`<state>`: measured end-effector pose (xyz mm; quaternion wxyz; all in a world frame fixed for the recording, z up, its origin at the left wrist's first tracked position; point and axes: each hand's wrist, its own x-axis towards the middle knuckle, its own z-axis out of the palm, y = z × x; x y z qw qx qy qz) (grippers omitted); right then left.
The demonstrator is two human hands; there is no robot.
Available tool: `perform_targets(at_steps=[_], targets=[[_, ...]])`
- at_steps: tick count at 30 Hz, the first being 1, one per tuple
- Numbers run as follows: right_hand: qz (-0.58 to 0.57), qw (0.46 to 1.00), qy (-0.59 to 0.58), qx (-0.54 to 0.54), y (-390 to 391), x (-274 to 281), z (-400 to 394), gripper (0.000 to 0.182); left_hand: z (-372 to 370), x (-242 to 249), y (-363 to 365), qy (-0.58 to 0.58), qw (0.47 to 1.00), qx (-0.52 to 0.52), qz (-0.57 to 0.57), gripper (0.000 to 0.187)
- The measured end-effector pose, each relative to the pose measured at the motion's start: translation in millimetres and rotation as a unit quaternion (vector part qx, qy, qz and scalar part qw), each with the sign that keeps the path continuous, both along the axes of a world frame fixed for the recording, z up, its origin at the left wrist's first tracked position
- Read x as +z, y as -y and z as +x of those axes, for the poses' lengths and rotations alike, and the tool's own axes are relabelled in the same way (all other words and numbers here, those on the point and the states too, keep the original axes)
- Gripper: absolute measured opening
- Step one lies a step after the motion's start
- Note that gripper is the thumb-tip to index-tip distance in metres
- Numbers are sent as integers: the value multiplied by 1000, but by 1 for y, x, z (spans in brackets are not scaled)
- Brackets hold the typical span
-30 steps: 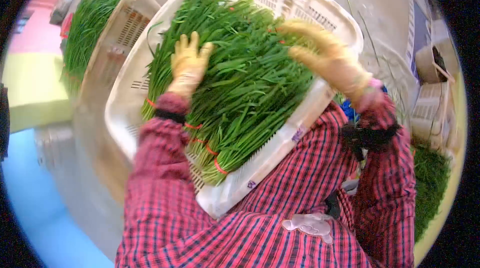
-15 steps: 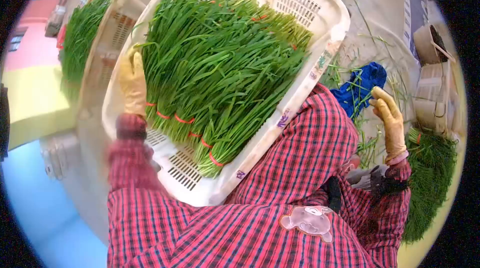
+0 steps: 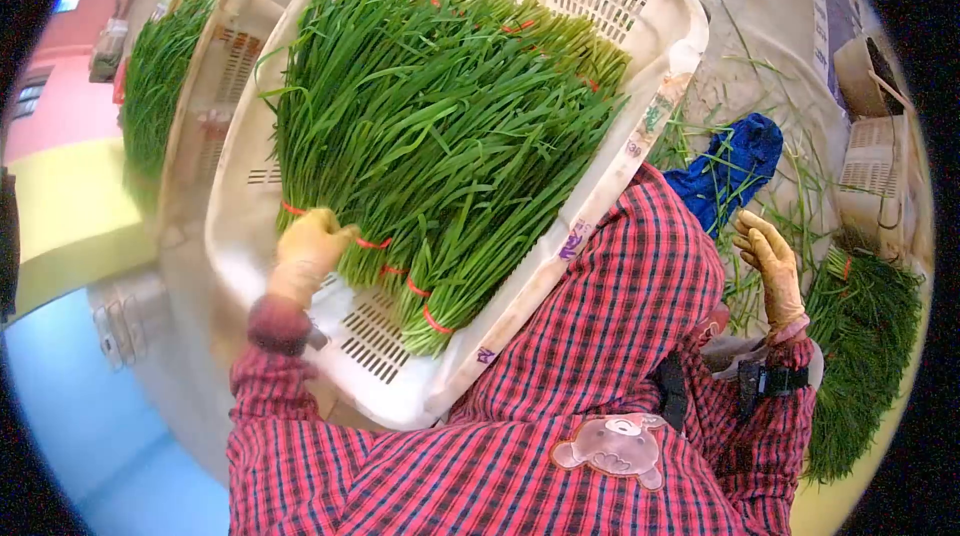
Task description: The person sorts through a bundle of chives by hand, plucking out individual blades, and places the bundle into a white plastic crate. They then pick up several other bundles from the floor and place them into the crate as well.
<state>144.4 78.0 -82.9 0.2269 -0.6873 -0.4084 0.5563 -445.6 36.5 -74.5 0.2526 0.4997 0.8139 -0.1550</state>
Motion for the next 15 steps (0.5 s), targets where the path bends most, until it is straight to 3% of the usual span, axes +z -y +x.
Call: perform_targets(at_steps=[3,5,10,12,15], targets=[[-8,1000,-18,11,0,-2,-9,38,-15,-59,14,8,994,-26,-107,44],[-11,999,-24,22,1,-7,-7,37,-24,-87,13,28,993,-39,-108,47],[7,999,-26,22,-1,-2,-20,36,-12,-63,19,55,993,-27,-100,54],[11,998,-50,26,7,1,-15,36,3,-56,30,105,961,-190,-169,54],[12,999,-51,13,14,2,-14,36,59,-40,44,175,918,-225,-276,56]])
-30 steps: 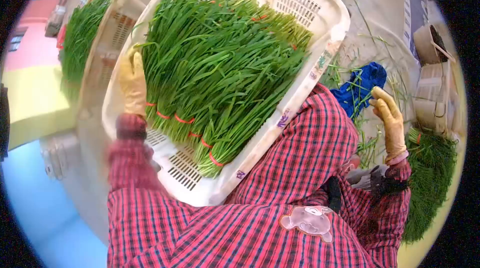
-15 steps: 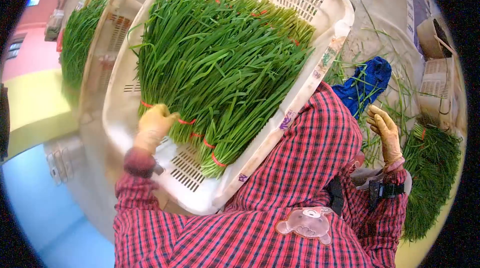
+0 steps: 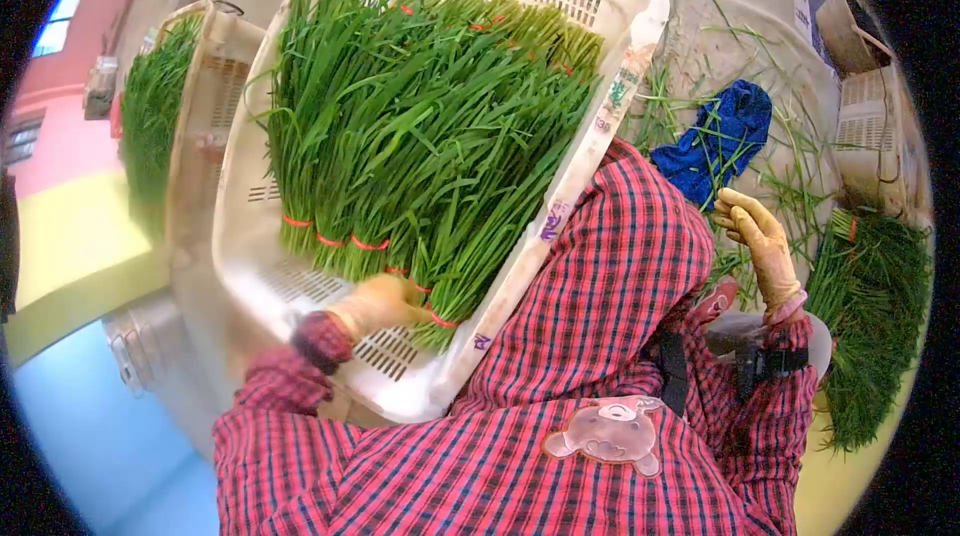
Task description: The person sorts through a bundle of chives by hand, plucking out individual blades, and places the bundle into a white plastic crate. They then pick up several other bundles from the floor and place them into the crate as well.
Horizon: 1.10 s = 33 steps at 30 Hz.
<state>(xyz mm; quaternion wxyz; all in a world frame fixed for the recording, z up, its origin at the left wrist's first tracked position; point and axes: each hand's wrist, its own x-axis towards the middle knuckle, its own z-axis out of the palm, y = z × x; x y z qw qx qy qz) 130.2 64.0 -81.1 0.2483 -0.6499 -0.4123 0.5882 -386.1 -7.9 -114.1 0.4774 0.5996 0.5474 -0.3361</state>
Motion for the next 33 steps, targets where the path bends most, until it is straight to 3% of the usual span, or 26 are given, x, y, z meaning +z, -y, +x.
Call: perform_targets(at_steps=[4,7,10,15,17,18,19,21,23,24,25,26,27,28,29,31,33], targets=[[-25,999,20,-1,8,9,-3,36,31,-27,15,27,999,-34,17,56],[-33,999,-1,-6,18,1,5,35,28,-31,27,34,999,30,25,57],[-31,999,-5,-10,21,3,-3,35,41,-49,46,-15,987,115,112,45],[-16,999,9,31,26,8,-16,35,60,-71,48,-27,986,108,125,40],[4,998,29,61,28,6,-21,34,60,-79,59,-34,973,164,158,38],[0,999,12,51,30,12,-23,34,56,-90,66,-28,972,134,192,38],[0,999,14,49,36,12,-20,34,55,-80,57,-26,972,132,191,38],[10,998,15,61,43,15,-14,34,42,-59,23,30,997,47,58,38],[-5,999,9,53,54,23,-6,35,25,-35,3,35,964,190,183,38],[-13,999,6,43,49,11,0,35,-9,-58,-7,176,903,172,352,33],[-7,1000,4,30,55,10,5,35,6,-5,-28,169,825,394,368,25],[-7,1000,1,24,58,9,9,35,-14,-2,-41,172,764,398,478,18],[-5,1000,0,26,58,10,8,35,-37,-3,-57,171,689,323,626,20],[2,999,3,32,59,12,6,35,-48,11,-69,94,674,362,637,29],[10,999,5,38,58,13,4,35,-58,13,-81,119,627,361,680,39],[24,999,15,45,58,-3,9,35,-98,-2,-102,-24,625,240,742,48],[18,997,46,59,62,-8,13,34,-121,-22,-122,-52,628,184,754,52]])
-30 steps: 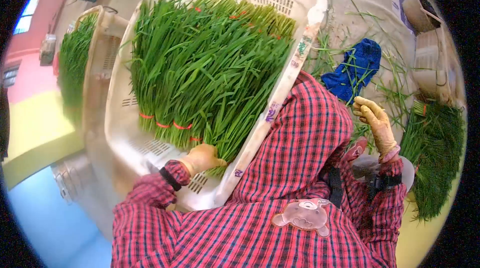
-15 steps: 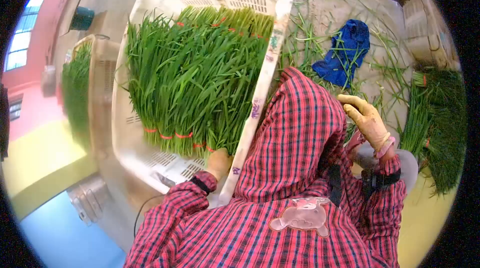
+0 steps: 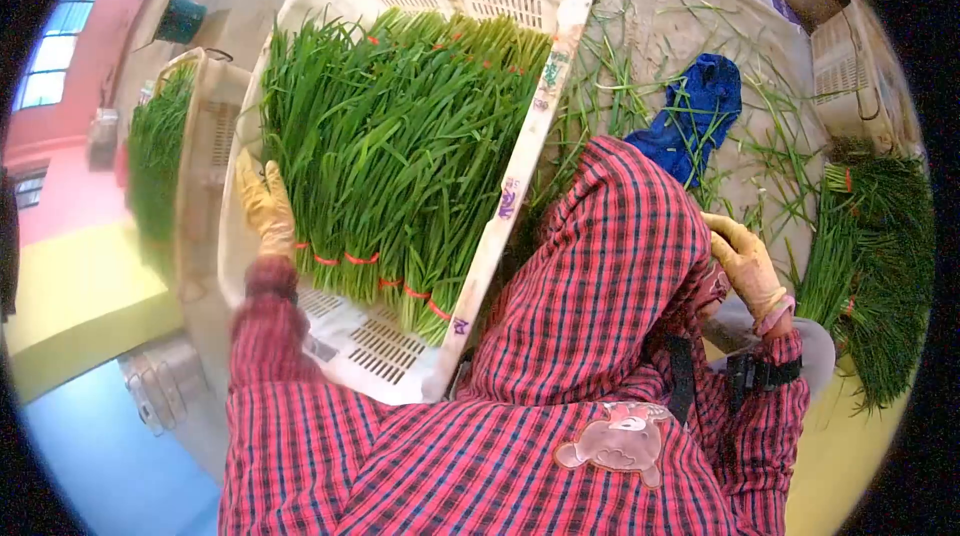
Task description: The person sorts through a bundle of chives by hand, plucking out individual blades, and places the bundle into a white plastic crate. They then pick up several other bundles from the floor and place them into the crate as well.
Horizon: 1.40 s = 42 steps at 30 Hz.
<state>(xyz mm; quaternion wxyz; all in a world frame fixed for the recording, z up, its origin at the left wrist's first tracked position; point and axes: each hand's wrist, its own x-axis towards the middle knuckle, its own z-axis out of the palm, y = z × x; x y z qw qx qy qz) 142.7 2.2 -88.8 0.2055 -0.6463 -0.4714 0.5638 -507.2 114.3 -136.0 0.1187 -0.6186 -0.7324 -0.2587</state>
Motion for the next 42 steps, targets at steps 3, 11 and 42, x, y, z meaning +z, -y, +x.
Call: perform_targets(at_steps=[3,11,42], targets=[[-2,1000,22,-6,0,-2,-1,33,8,-12,-30,-67,997,-11,-26,58],[-53,993,104,2,5,-15,-1,33,75,-64,-69,-144,968,154,-133,72],[-48,990,80,102,-10,-56,9,42,-86,-62,65,12,853,112,-511,35]])
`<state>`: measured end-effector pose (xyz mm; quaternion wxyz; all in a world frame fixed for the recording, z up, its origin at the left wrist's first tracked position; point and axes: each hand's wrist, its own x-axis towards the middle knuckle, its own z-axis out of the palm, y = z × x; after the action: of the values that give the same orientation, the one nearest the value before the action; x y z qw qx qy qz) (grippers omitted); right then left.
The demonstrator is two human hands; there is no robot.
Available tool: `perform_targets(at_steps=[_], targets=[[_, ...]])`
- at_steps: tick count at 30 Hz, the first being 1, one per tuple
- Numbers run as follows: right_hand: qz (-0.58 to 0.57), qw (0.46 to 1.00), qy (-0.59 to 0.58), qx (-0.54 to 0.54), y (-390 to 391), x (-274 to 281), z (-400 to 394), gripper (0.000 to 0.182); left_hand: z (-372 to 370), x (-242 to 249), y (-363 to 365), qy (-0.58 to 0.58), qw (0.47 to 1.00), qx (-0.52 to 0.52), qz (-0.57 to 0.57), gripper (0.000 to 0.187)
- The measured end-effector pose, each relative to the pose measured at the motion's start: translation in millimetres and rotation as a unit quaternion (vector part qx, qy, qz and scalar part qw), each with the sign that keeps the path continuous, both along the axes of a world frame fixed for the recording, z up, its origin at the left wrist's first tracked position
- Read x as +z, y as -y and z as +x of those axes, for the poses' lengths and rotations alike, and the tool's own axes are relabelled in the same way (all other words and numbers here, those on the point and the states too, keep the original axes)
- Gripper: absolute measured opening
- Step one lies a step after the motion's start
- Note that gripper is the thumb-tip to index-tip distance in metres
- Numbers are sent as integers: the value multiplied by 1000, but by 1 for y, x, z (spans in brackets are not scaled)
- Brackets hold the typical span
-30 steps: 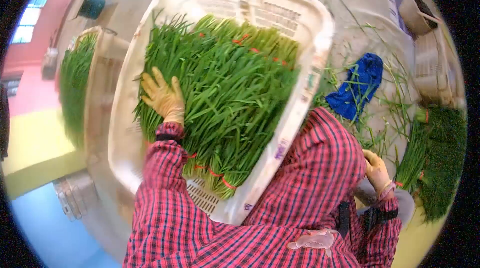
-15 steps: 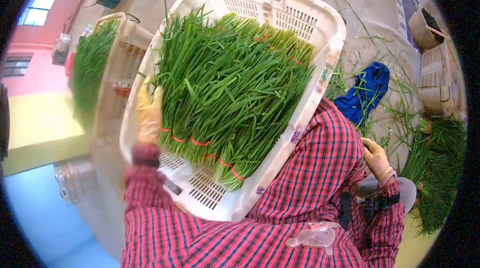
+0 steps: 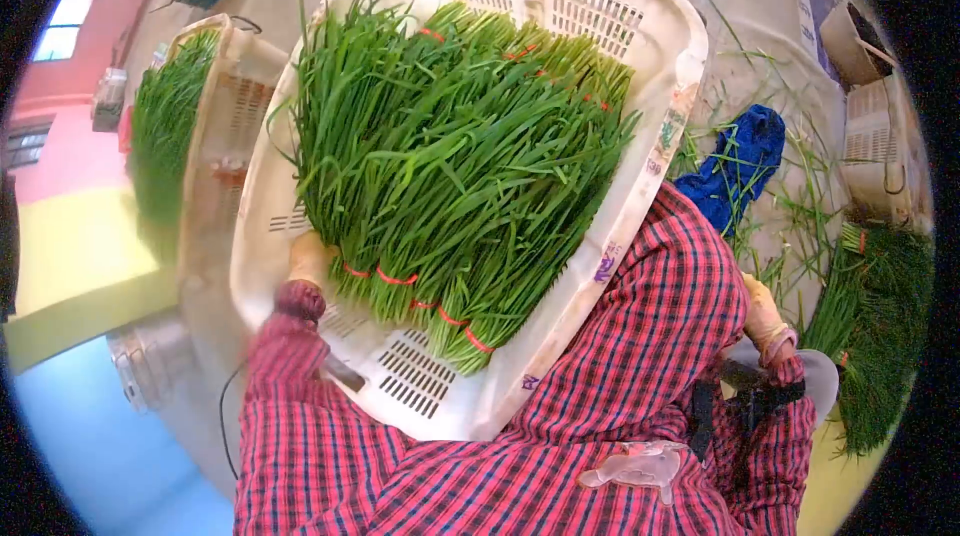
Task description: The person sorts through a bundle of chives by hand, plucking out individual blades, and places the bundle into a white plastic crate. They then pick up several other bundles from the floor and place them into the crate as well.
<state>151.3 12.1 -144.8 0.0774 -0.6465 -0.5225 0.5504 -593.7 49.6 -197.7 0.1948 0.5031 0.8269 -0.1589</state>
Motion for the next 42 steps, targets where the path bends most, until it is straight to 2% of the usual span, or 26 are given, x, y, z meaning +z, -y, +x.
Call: perform_targets(at_steps=[1,3,4,5,6,7,8,9,11,12,13,14,15,17,18,20,21,24,30,32,34,37,38,40,41,42], targets=[[0,1000,2,-2,1,-9,9,42,3,-3,-4,-28,999,11,-34,32],[145,959,130,207,14,-36,27,39,5,7,6,18,999,29,-8,33],[151,960,131,196,10,-26,15,39,12,21,3,65,996,49,23,33],[135,964,128,192,2,-15,2,39,21,34,-4,36,999,25,-24,38],[120,967,126,188,-8,6,-17,40,17,37,-5,38,999,14,-11,38],[75,994,34,71,-15,34,-44,41,9,36,-3,13,999,-14,-49,39],[85,994,41,60,-15,42,-47,41,9,35,-10,-12,995,-43,-88,41],[39,998,42,2,-15,48,-47,40,24,51,-25,-7,995,-54,-79,41],[-4,997,23,-79,-8,50,-37,34,66,101,-52,-51,997,2,-52,49],[3,996,27,-88,-6,55,-37,34,73,96,-61,-47,998,-7,-45,49],[1,994,15,-105,-6,61,-42,33,77,90,-70,-22,986,-60,154,56],[-1,993,2,-121,-7,65,-44,32,81,87,-77,4,932,-108,346,64],[32,996,30,-82,-4,58,-37,32,93,86,-90,7,930,-113,350,64],[33,996,46,-69,-3,67,-40,32,130,80,-125,-3,884,-189,427,73],[31,997,59,-50,-3,68,-41,31,147,67,-140,19,900,-167,401,78],[30,996,66,-56,4,59,-37,31,185,15,-159,-87,953,-163,241,77],[29,996,70,-42,3,62,-39,32,197,5,-164,-131,956,-156,211,77],[-15,996,70,-59,-2,81,-50,33,195,-2,-167,-137,950,-161,231,76],[55,997,15,-52,-2,101,-51,33,203,9,-168,-131,954,-162,214,74],[48,993,-11,-107,7,114,-46,32,207,12,-170,-153,961,-140,184,73],[104,984,-6,-141,13,124,-39,31,213,5,-178,-144,958,-142,201,68],[137,977,-18,-165,23,148,-27,30,230,0,-186,15,947,-163,276,59],[138,974,-28,-180,26,158,-25,29,234,1,-188,16,946,-163,279,59],[138,969,-41,-201,39,160,-18,29,239,5,-193,91,940,-116,307,55],[143,961,-72,-223,47,158,-12,29,241,6,-193,99,937,-95,321,46],[146,953,-102,-245,54,155,-5,29,243,10,-194,99,937,-95,322,46]])
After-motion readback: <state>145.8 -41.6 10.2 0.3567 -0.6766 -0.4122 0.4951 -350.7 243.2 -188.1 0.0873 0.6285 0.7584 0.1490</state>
